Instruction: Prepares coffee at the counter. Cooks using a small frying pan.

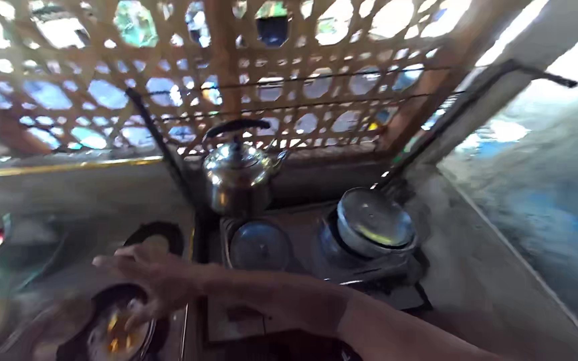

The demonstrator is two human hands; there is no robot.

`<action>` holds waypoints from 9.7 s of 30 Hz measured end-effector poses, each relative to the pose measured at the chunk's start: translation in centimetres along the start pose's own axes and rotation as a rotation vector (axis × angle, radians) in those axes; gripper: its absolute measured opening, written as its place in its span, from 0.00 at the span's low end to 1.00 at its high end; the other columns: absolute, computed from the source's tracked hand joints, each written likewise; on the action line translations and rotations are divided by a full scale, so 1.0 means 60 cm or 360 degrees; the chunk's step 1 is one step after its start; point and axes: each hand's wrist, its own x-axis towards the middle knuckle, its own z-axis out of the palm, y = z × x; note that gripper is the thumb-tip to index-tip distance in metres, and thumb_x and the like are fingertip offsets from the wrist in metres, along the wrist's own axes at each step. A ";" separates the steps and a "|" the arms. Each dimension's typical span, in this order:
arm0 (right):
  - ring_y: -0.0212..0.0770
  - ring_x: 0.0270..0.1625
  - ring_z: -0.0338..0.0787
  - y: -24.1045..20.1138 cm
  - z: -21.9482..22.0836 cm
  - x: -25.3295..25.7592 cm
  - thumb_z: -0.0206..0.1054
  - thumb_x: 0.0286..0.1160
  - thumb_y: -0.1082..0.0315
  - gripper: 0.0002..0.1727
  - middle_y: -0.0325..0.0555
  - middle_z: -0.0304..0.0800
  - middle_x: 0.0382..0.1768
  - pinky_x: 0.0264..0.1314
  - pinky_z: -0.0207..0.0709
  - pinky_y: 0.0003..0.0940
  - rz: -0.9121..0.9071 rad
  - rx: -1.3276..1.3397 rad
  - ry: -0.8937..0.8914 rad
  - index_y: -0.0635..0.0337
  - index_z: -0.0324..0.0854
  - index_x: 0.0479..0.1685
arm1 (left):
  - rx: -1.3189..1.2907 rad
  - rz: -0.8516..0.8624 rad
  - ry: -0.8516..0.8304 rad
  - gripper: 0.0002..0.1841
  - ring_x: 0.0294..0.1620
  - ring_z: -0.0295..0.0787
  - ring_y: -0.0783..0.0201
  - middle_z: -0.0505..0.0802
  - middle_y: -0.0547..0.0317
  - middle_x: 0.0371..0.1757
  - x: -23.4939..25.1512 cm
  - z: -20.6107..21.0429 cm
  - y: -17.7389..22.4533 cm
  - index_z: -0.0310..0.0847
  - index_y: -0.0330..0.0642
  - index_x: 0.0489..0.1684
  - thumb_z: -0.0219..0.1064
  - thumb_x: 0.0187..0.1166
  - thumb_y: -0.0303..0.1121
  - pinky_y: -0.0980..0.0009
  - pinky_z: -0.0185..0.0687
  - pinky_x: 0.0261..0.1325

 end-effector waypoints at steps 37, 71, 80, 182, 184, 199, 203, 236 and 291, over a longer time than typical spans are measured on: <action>0.53 0.67 0.85 -0.085 -0.262 -0.400 0.77 0.69 0.60 0.26 0.47 0.86 0.69 0.64 0.82 0.51 -0.0993 -0.0338 -0.0978 0.40 0.84 0.70 | -0.0564 -0.0071 -0.1268 0.53 0.65 0.90 0.61 0.92 0.55 0.65 -0.551 0.360 -0.027 0.74 0.42 0.78 0.94 0.42 0.44 0.58 0.88 0.70; 0.31 0.14 0.65 0.013 0.187 -0.178 0.56 0.92 0.53 0.18 0.35 0.65 0.18 0.15 0.63 0.27 0.1667 0.1064 -0.0618 0.57 0.73 0.65 | 0.0227 -0.0372 0.0930 0.64 0.70 0.85 0.64 0.87 0.50 0.70 -0.627 0.216 -0.044 0.65 0.33 0.81 0.96 0.32 0.47 0.64 0.85 0.73; 0.34 0.19 0.71 -0.021 -0.051 -0.102 0.57 0.92 0.56 0.18 0.41 0.74 0.24 0.23 0.70 0.31 0.1101 0.0328 -0.0692 0.59 0.79 0.65 | 0.0367 -0.0487 0.1027 0.62 0.68 0.86 0.53 0.84 0.42 0.72 -0.412 0.230 -0.096 0.63 0.39 0.84 0.94 0.37 0.47 0.50 0.83 0.71; 0.52 0.39 0.93 -0.075 -0.204 -0.092 0.58 0.88 0.46 0.20 0.46 0.94 0.35 0.42 0.82 0.59 0.0658 -0.0833 0.0072 0.40 0.84 0.69 | 0.0122 -0.0200 0.0846 0.62 0.71 0.83 0.54 0.84 0.46 0.73 -0.136 0.326 -0.052 0.65 0.46 0.83 0.96 0.36 0.50 0.51 0.81 0.74; 0.52 0.39 0.93 -0.078 -0.204 -0.092 0.58 0.88 0.47 0.20 0.46 0.94 0.35 0.42 0.82 0.59 0.0656 -0.0850 0.0075 0.40 0.84 0.69 | 0.0121 -0.0194 0.0849 0.61 0.71 0.84 0.54 0.84 0.46 0.72 -0.136 0.326 -0.053 0.65 0.46 0.83 0.95 0.36 0.50 0.51 0.81 0.73; 0.52 0.36 0.93 -0.081 -0.201 -0.095 0.59 0.88 0.46 0.20 0.46 0.93 0.30 0.38 0.82 0.58 0.0593 -0.0957 0.0152 0.40 0.85 0.69 | 0.0126 -0.0203 0.0831 0.61 0.71 0.84 0.54 0.83 0.46 0.73 -0.133 0.325 -0.050 0.65 0.47 0.83 0.95 0.37 0.50 0.51 0.82 0.73; 0.54 0.35 0.93 -0.080 -0.198 -0.098 0.59 0.88 0.47 0.20 0.47 0.93 0.30 0.37 0.82 0.59 0.0544 -0.0975 0.0174 0.41 0.85 0.69 | 0.0115 -0.0188 0.0830 0.60 0.70 0.84 0.55 0.84 0.47 0.72 -0.133 0.325 -0.052 0.66 0.47 0.82 0.95 0.37 0.49 0.51 0.82 0.72; 0.57 0.30 0.93 -0.086 -0.113 -0.100 0.57 0.88 0.46 0.22 0.48 0.92 0.26 0.31 0.82 0.59 0.0547 -0.0944 0.0190 0.42 0.83 0.72 | 0.0185 -0.0191 0.0800 0.61 0.68 0.85 0.54 0.85 0.45 0.71 -0.134 0.246 -0.046 0.64 0.45 0.83 0.95 0.37 0.48 0.52 0.83 0.72; 0.55 0.28 0.92 -0.226 0.114 -0.201 0.59 0.86 0.50 0.24 0.48 0.91 0.26 0.29 0.82 0.59 0.0898 -0.0973 0.0512 0.52 0.83 0.72 | 0.0011 -0.0193 0.0323 0.61 0.65 0.88 0.53 0.88 0.43 0.67 -0.238 0.094 -0.106 0.64 0.38 0.83 0.94 0.38 0.47 0.51 0.85 0.69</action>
